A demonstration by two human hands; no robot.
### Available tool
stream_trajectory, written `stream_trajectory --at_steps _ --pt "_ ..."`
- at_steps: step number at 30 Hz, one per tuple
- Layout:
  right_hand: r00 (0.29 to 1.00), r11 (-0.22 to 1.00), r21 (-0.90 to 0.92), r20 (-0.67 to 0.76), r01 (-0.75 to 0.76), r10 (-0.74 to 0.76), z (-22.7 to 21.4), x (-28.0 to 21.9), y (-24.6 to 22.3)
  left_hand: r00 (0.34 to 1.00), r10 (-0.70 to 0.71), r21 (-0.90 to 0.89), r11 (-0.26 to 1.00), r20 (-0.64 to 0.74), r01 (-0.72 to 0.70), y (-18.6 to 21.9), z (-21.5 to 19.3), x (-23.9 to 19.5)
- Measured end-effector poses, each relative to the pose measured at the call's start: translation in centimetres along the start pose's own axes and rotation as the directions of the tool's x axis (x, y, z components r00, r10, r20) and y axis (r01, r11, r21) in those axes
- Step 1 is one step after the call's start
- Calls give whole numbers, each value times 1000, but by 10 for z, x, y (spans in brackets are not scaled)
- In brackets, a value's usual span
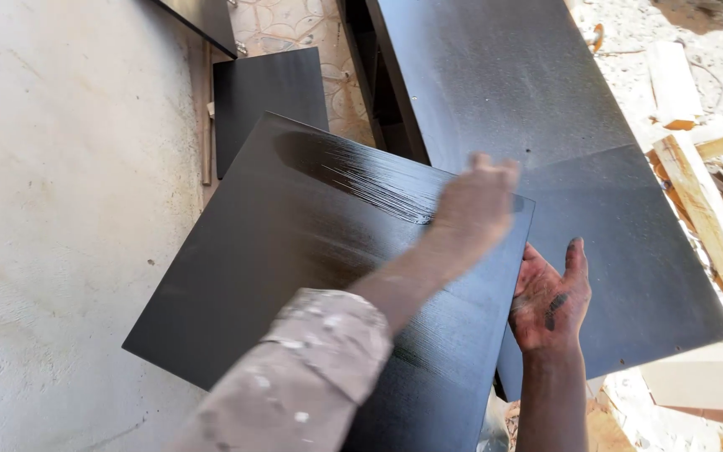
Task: Applying dark wood stain to wooden furniture panels using a sponge applicator
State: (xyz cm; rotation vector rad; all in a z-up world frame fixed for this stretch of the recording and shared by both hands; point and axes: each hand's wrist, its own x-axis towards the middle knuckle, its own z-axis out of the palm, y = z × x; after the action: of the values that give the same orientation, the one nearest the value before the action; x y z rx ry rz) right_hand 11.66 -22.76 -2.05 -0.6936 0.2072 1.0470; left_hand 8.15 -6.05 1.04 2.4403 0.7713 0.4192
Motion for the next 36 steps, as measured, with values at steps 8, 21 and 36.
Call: stream_trajectory --at_steps 8,21,36 --pt "1000 992 -126 10 30 -29 40 -14 5 863 -210 143 941 -459 305 -258 -182 -20" --pt "999 997 73 -44 17 -14 15 -5 12 998 -40 12 999 -42 40 14 -4 -10" --pt "960 814 -548 -67 192 -272 -18 24 21 826 -190 126 946 -530 298 -317 -177 -42"
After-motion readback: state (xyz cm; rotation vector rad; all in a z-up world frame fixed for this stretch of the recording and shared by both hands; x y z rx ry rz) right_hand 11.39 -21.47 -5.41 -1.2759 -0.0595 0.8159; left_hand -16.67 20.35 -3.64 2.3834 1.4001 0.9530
